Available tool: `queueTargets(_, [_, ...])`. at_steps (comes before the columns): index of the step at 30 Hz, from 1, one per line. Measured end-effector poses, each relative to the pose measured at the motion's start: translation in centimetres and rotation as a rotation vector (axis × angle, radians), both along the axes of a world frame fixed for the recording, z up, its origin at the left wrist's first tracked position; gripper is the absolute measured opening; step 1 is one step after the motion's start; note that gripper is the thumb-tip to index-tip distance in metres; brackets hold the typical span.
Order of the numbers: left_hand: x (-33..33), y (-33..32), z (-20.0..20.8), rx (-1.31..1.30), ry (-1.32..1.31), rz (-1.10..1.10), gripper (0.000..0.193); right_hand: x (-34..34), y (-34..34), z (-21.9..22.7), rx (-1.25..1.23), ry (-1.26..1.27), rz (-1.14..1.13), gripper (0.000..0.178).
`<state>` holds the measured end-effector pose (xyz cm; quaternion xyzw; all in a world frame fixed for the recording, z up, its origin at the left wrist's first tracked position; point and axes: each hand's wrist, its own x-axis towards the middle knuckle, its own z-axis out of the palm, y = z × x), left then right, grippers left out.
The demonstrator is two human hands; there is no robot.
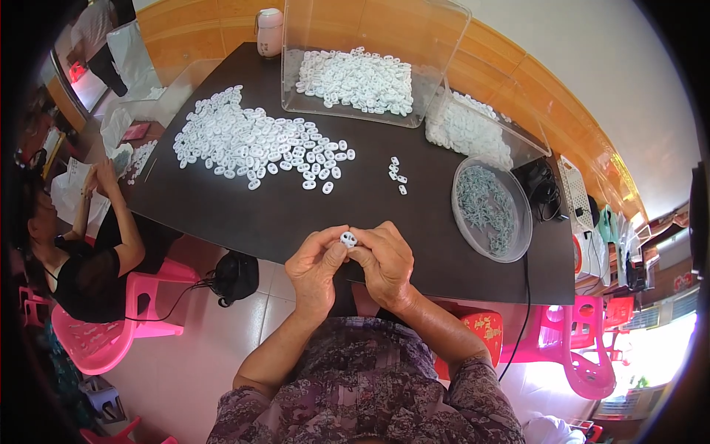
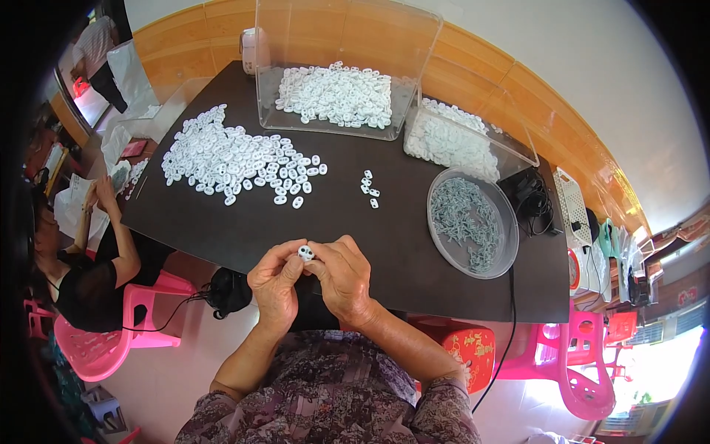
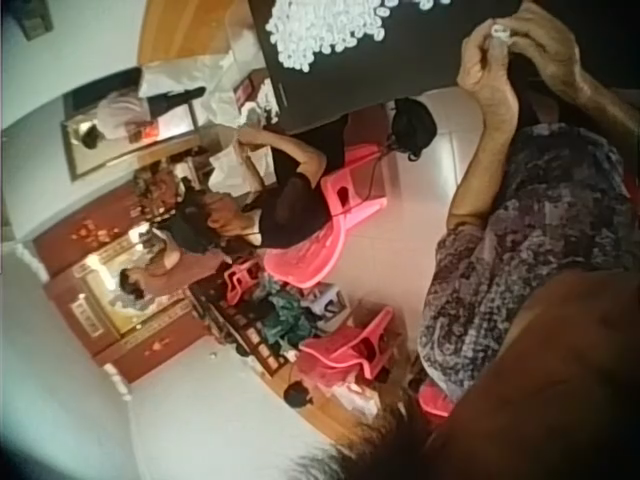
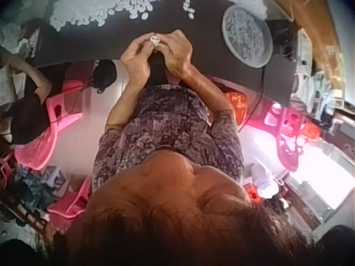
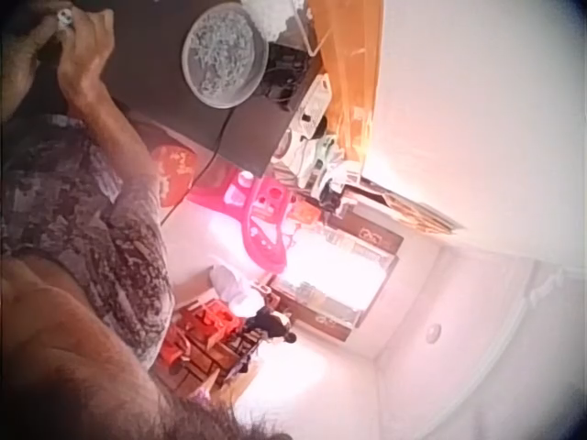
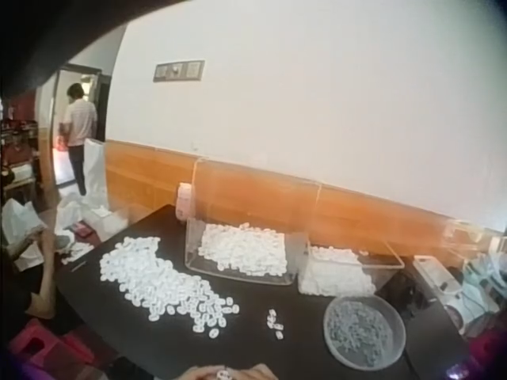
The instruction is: Assembling small plastic components by hand in a workshop.
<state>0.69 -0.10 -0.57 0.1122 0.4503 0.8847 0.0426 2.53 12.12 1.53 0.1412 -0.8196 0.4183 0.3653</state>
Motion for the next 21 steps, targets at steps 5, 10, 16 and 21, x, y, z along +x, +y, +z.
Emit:
queueTargets(5, [0.0, -0.1, -0.1, 0.008, -0.004, 0.007, 0.024, 0.2, -0.1, 0.1, 0.021, -0.019, 0.007, 0.030])
queueTargets(10, [0.2, -0.3, 0.5, 0.003, 0.002, 0.009, 0.024, 0.5, -0.2, 0.5, -0.010, -0.070, 0.026, 0.033])
queueTargets(16, [0.6, -0.2, 0.9, -0.012, -0.001, 0.040, 0.024, 0.5, -0.4, 0.5, -0.026, -0.042, 0.020, 0.034])
queueTargets(21, [0.6, -0.4, 0.6, -0.114, 0.064, 0.067, 0.027, 0.5, -0.4, 0.4, -0.052, -0.075, 0.039, 0.034])
